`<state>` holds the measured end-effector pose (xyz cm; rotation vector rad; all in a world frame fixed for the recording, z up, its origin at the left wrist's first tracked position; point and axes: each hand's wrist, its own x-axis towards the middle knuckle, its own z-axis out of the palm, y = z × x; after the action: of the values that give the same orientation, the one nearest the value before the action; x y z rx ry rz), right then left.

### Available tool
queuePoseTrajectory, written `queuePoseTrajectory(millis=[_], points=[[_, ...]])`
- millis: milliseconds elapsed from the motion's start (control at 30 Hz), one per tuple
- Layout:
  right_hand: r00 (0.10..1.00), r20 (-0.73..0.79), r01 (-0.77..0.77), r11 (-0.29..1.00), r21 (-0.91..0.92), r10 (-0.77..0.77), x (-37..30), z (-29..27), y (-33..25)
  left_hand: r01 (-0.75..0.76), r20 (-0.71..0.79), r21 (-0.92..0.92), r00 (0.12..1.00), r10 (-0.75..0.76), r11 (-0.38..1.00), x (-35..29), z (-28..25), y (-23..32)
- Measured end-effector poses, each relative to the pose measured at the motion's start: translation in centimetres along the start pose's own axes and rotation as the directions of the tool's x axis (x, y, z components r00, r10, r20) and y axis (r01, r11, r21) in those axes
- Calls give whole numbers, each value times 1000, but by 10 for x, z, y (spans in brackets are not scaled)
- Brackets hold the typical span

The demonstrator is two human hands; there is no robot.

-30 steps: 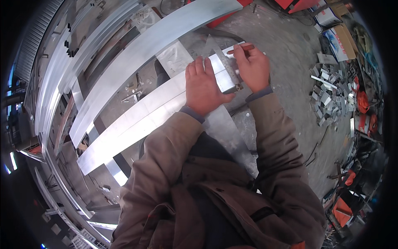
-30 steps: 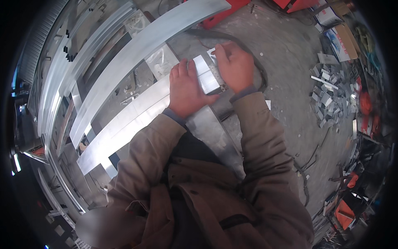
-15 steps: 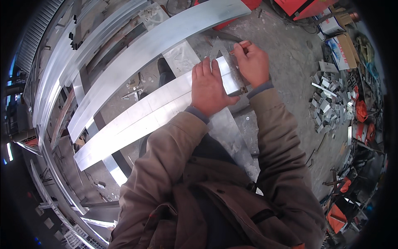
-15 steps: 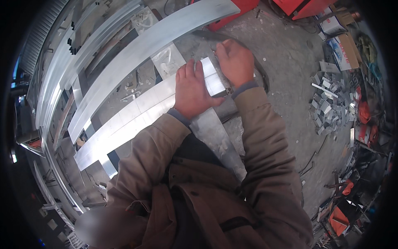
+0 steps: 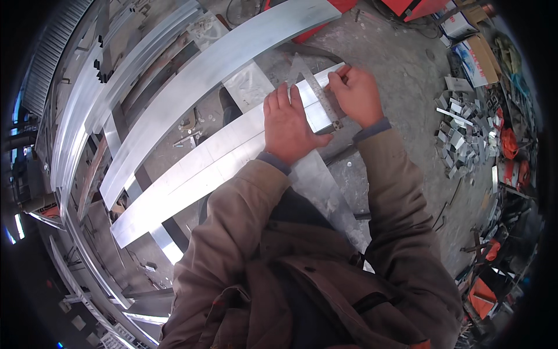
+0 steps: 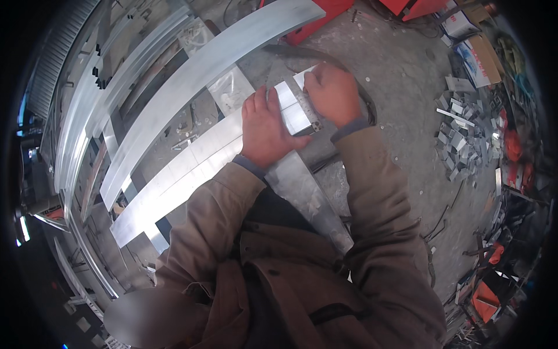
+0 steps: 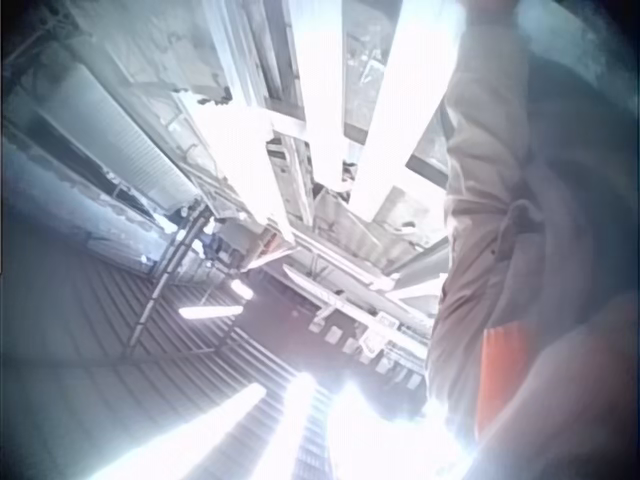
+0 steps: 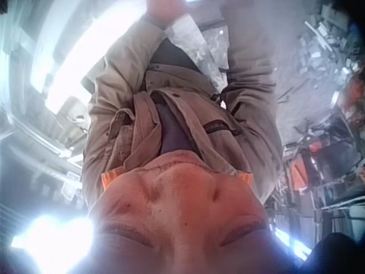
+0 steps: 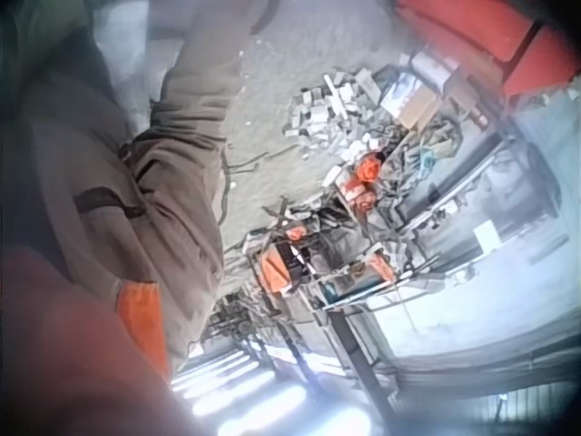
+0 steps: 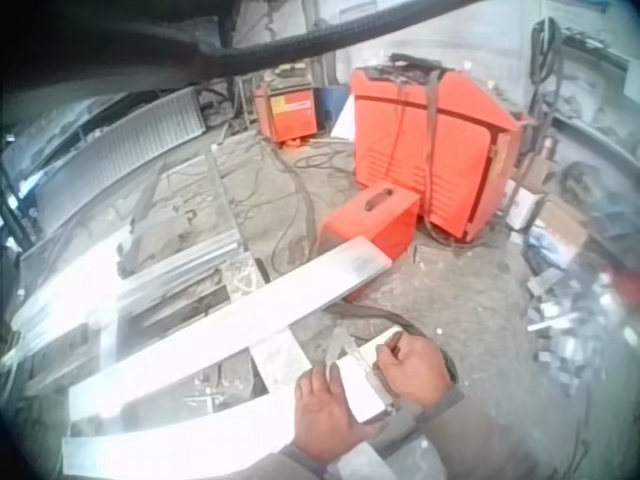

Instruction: The person measures and marks metal sheets using a square ruler and a red marker. They align the ruler on the sheet, draw straight lines, and occasionally lift or reposition the sheet to continue marking.

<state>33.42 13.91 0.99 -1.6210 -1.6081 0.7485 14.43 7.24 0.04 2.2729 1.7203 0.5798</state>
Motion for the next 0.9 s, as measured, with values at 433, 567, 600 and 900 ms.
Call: queuePoseTrajectory(millis=[433,567,600,900], points=[[998,-18,-54,998,33,55,-79,-37,7,8,18,18,1000,-8,1000,-2,-1,1],[991,-74,-95,983,156,108,-96,-47,8,13,40,30,999,-15,999,-1,-2,2],[986,-103,-108,970,218,132,-100,-49,7,16,42,30,999,-17,999,-1,-2,2],[978,-133,-124,957,261,163,-119,-60,18,-12,16,48,1000,11,999,7,4,10]])
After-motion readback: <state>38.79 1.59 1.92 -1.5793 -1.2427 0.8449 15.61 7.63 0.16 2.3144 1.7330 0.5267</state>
